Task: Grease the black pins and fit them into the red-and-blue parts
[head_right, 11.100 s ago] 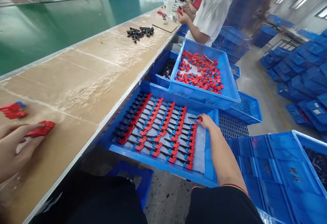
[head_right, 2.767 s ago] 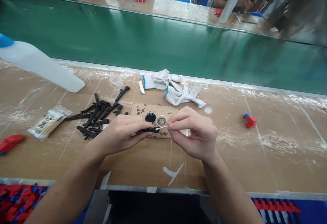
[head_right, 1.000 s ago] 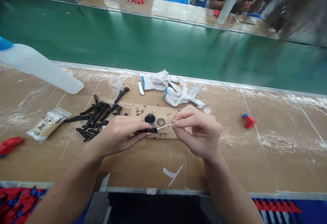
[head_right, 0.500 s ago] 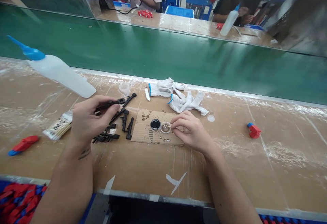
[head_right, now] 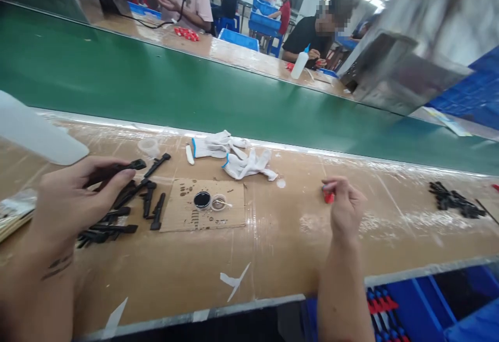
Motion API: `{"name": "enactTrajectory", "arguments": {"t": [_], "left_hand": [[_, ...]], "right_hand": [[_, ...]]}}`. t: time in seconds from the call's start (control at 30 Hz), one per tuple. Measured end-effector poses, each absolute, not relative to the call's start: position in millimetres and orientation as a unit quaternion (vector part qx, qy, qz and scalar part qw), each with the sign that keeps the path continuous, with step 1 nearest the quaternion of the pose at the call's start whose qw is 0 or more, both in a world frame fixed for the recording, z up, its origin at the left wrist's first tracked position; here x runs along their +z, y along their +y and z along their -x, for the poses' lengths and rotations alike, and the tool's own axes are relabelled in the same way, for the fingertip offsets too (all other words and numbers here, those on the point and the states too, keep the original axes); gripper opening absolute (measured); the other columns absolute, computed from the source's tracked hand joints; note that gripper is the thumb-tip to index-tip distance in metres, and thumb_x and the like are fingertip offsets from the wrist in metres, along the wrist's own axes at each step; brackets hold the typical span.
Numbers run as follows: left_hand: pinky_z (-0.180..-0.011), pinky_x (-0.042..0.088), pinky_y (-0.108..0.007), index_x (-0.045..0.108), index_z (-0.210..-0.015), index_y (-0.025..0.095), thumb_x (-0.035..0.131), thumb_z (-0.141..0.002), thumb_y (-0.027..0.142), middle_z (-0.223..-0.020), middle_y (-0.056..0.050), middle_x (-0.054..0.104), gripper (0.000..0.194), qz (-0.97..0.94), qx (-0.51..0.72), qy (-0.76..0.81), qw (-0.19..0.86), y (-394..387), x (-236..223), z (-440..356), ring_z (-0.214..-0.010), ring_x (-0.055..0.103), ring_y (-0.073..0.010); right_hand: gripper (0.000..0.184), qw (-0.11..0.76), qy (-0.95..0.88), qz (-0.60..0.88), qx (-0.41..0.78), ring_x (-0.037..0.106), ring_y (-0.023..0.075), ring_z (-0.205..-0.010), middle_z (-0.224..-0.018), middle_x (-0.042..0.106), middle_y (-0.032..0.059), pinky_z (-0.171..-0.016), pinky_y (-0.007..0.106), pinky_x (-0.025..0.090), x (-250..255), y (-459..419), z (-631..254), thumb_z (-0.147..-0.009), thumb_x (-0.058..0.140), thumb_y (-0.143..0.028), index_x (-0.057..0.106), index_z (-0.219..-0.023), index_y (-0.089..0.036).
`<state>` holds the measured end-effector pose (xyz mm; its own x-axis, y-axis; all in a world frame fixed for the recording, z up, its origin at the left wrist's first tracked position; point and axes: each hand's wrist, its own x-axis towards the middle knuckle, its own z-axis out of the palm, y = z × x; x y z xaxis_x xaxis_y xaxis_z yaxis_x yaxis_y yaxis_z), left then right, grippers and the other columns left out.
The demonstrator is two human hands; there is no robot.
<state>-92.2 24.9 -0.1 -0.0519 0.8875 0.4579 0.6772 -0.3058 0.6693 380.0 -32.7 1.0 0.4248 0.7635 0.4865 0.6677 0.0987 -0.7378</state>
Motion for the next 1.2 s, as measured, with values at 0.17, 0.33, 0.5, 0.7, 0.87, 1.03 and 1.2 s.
{"name": "enactTrajectory", "arguments": {"t": [0.17, 0.33, 0.5, 0.7, 0.87, 1.03, 1.2], "left_hand": [[-0.057, 0.048, -0.026, 0.072, -0.103, 0.021, 0.064, -0.091, 0.038, -0.083, 0.002, 0.072, 0.023, -0.713, 0.452, 0.513, 0.153, 15.0, 6.9, 83.9, -0.063, 0.062, -0.0133], [-0.058, 0.053, -0.019, 0.068, -0.107, 0.022, 0.058, -0.096, 0.025, -0.089, 0.001, 0.075, 0.015, -0.829, 0.387, 0.345, 0.209, -14.7, 27.8, 43.0, -0.068, 0.069, -0.0113], [-0.07, 0.052, -0.021, 0.064, -0.107, 0.022, 0.052, -0.099, 0.018, -0.092, 0.0, 0.074, 0.015, -0.826, 0.309, 0.276, 0.383, -64.0, 21.3, -10.6, -0.08, 0.07, -0.0125], [-0.055, 0.043, -0.02, 0.056, -0.117, 0.02, 0.054, -0.097, 0.019, -0.076, 0.003, 0.062, 0.02, -0.754, 0.283, 0.284, 0.52, -84.4, 5.0, -30.1, -0.062, 0.055, -0.0115], [-0.048, 0.039, -0.017, 0.039, -0.136, 0.025, 0.051, -0.097, 0.02, -0.081, 0.002, 0.063, 0.04, -0.691, 0.278, 0.287, 0.602, -88.6, 7.5, -23.8, -0.064, 0.054, -0.0127], [-0.056, 0.044, -0.019, 0.039, -0.137, 0.025, 0.05, -0.098, 0.018, -0.096, -0.004, 0.071, 0.041, -0.691, 0.276, 0.267, 0.612, -88.9, 8.5, -20.0, -0.081, 0.067, -0.0167], [-0.06, 0.047, -0.022, 0.045, -0.132, 0.021, 0.051, -0.1, 0.02, -0.094, -0.004, 0.071, 0.033, -0.696, 0.277, 0.26, 0.609, -87.2, 7.9, -18.1, -0.087, 0.069, -0.0181]], "right_hand": [[0.045, 0.432, -0.432, 0.792, 0.011, 0.06, 0.0197, -0.071, -0.091, 0.07, 0.0105, -0.06, 0.034, 0.046, -17.5, -61.1, -453.0, -0.075, 0.067, -0.061, 0.064, -0.09, -0.019], [0.042, 0.361, -0.453, 0.81, 0.09, 0.066, 0.0249, -0.073, -0.088, 0.075, 0.0123, -0.075, 0.044, 0.053, -31.1, -47.3, -457.4, -0.062, 0.08, -0.048, 0.071, -0.09, -0.017], [0.04, 0.401, -0.499, 0.752, 0.156, 0.072, 0.0246, -0.086, -0.1, 0.077, 0.0124, -0.079, 0.041, 0.058, -19.9, -72.8, -395.2, -0.086, 0.065, -0.048, 0.067, -0.114, -0.019], [0.03, 0.46, -0.634, 0.528, 0.329, 0.074, 0.0154, -0.086, -0.104, 0.076, 0.0037, -0.073, 0.024, 0.061, -4.6, -125.4, -288.7, -0.091, 0.069, -0.022, 0.067, -0.12, -0.031], [0.038, 0.437, -0.671, 0.467, 0.375, 0.072, 0.0138, -0.095, -0.11, 0.075, 0.0007, -0.081, 0.022, 0.06, -2.8, -125.5, -262.0, -0.095, 0.065, -0.019, 0.064, -0.128, -0.036], [0.037, 0.417, -0.691, 0.445, 0.387, 0.071, 0.0144, -0.09, -0.105, 0.075, 0.0005, -0.076, 0.022, 0.058, 2.1, -123.2, -259.3, -0.094, 0.066, -0.022, 0.065, -0.128, -0.036], [0.038, 0.377, -0.709, 0.442, 0.4, 0.071, 0.0157, -0.096, -0.111, 0.073, 0.0008, -0.083, 0.024, 0.058, 3.2, -124.5, -261.6, -0.096, 0.064, -0.026, 0.062, -0.132, -0.037]]}}
